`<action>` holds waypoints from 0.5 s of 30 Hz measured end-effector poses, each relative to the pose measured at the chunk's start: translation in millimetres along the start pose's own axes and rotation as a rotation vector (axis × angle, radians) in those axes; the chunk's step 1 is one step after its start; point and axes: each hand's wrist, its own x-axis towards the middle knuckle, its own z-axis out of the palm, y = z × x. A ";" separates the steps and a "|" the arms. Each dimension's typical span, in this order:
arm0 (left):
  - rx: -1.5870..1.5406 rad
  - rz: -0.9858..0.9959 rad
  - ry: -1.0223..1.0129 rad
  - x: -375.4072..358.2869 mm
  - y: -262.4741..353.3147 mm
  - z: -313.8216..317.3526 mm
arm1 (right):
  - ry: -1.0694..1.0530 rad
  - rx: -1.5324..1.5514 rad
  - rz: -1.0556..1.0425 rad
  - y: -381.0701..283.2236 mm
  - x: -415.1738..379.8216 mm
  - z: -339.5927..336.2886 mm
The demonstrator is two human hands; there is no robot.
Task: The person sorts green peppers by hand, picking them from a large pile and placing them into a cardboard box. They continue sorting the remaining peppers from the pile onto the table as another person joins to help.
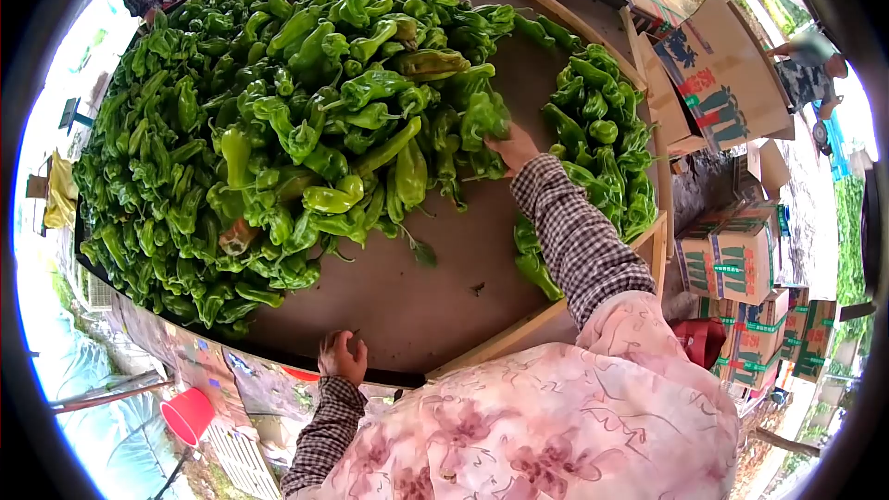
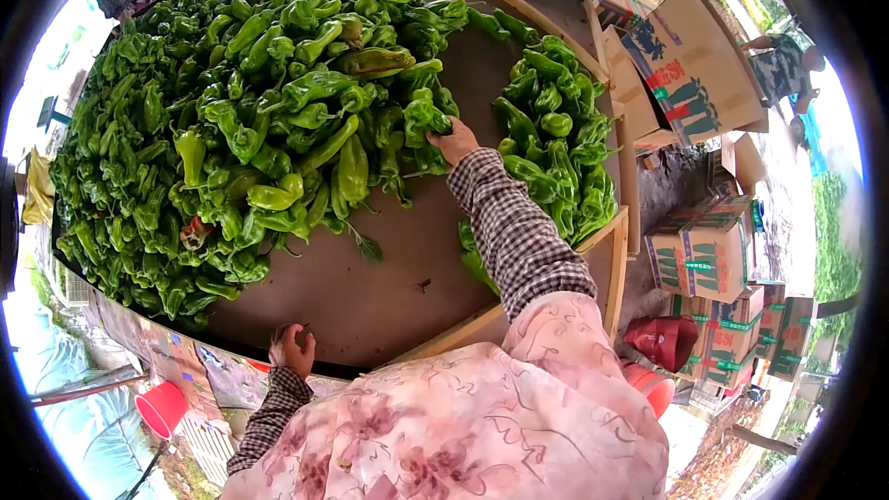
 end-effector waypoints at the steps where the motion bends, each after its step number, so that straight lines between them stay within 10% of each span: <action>1: 0.001 0.002 0.000 -0.6 -2.4 1.8 | -0.006 0.119 0.045 2.1 -5.9 1.5; 10: -0.026 0.023 0.055 -0.3 -2.5 2.2 | -0.148 0.688 0.084 3.1 -47.3 -13.0; 12: -0.018 0.017 0.039 -1.1 -4.1 1.7 | -0.488 0.982 -0.127 25.4 -27.4 -15.9; 15: -0.023 0.001 0.023 -0.5 -2.1 -1.2 | -0.184 0.798 -0.023 8.0 -46.2 -11.5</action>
